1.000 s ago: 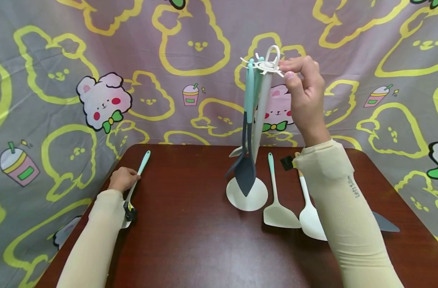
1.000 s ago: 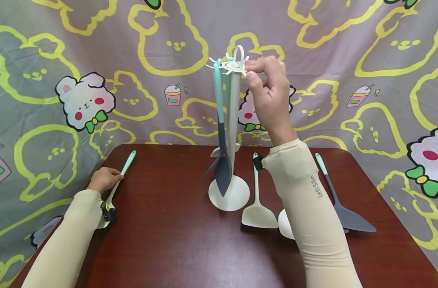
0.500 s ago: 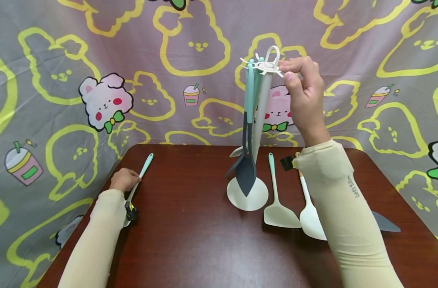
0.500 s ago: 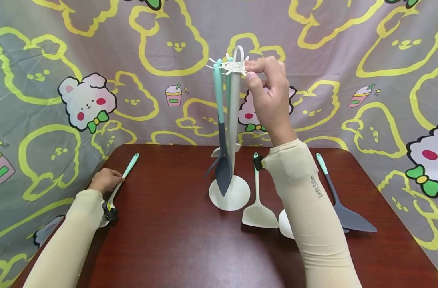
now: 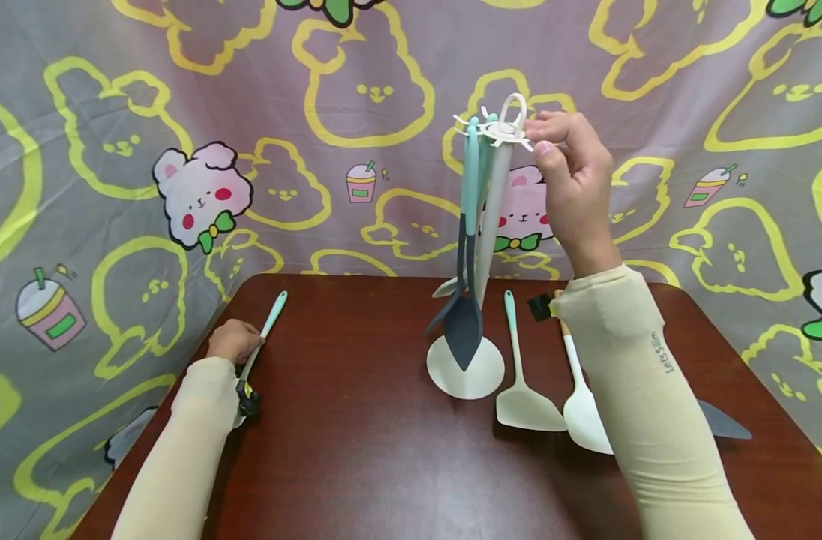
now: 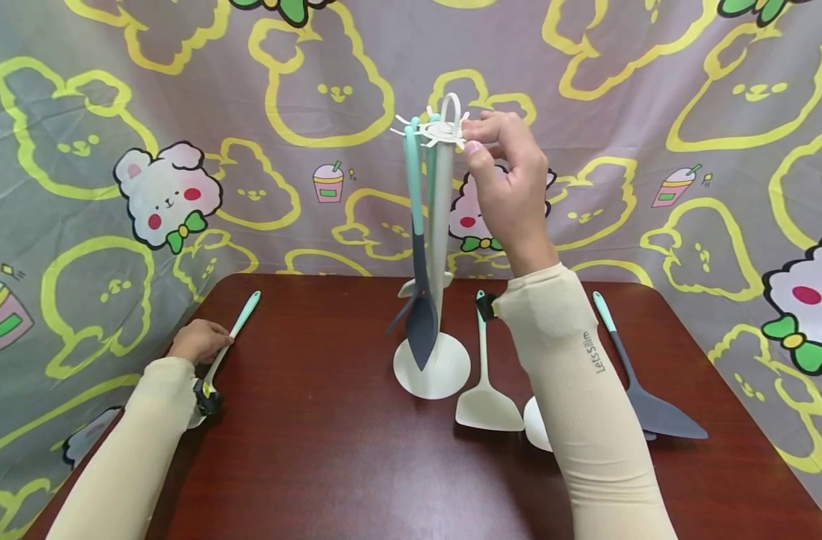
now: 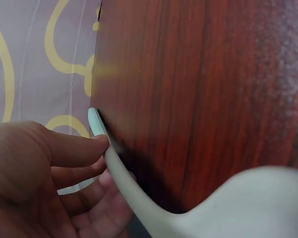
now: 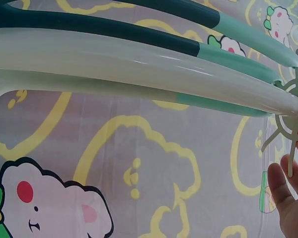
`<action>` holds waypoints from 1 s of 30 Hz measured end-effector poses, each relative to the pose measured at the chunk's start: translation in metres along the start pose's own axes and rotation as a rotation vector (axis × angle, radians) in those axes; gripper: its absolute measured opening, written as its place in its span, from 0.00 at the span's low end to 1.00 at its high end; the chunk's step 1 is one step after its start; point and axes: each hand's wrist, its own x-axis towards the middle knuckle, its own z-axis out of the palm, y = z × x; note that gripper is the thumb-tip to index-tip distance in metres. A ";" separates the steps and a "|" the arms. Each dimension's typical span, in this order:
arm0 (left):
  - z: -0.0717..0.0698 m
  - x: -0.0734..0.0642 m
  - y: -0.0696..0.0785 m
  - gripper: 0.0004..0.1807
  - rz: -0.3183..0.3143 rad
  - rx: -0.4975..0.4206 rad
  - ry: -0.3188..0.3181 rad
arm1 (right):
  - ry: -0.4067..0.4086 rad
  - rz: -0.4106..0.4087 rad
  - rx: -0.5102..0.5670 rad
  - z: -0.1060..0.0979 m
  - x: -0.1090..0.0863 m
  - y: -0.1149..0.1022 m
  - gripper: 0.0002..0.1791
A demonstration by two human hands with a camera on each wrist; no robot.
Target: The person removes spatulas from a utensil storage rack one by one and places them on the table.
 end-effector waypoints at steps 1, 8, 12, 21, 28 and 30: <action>0.000 0.000 0.000 0.16 -0.002 0.000 -0.005 | 0.002 0.000 0.008 0.000 0.000 0.001 0.18; -0.008 -0.005 0.002 0.19 -0.014 -0.001 -0.095 | 0.005 -0.018 0.041 0.000 0.001 0.004 0.17; -0.015 -0.011 0.006 0.22 0.007 0.010 -0.123 | 0.010 -0.024 0.062 0.001 0.001 0.005 0.15; -0.039 -0.029 0.026 0.28 0.188 0.007 0.014 | 0.006 -0.054 0.057 0.002 0.002 0.006 0.16; -0.039 -0.045 0.042 0.29 0.243 -0.022 0.106 | 0.010 -0.040 0.034 0.003 -0.001 0.006 0.16; -0.038 -0.050 0.047 0.28 0.262 -0.037 0.148 | 0.008 -0.039 0.031 0.003 -0.001 0.006 0.15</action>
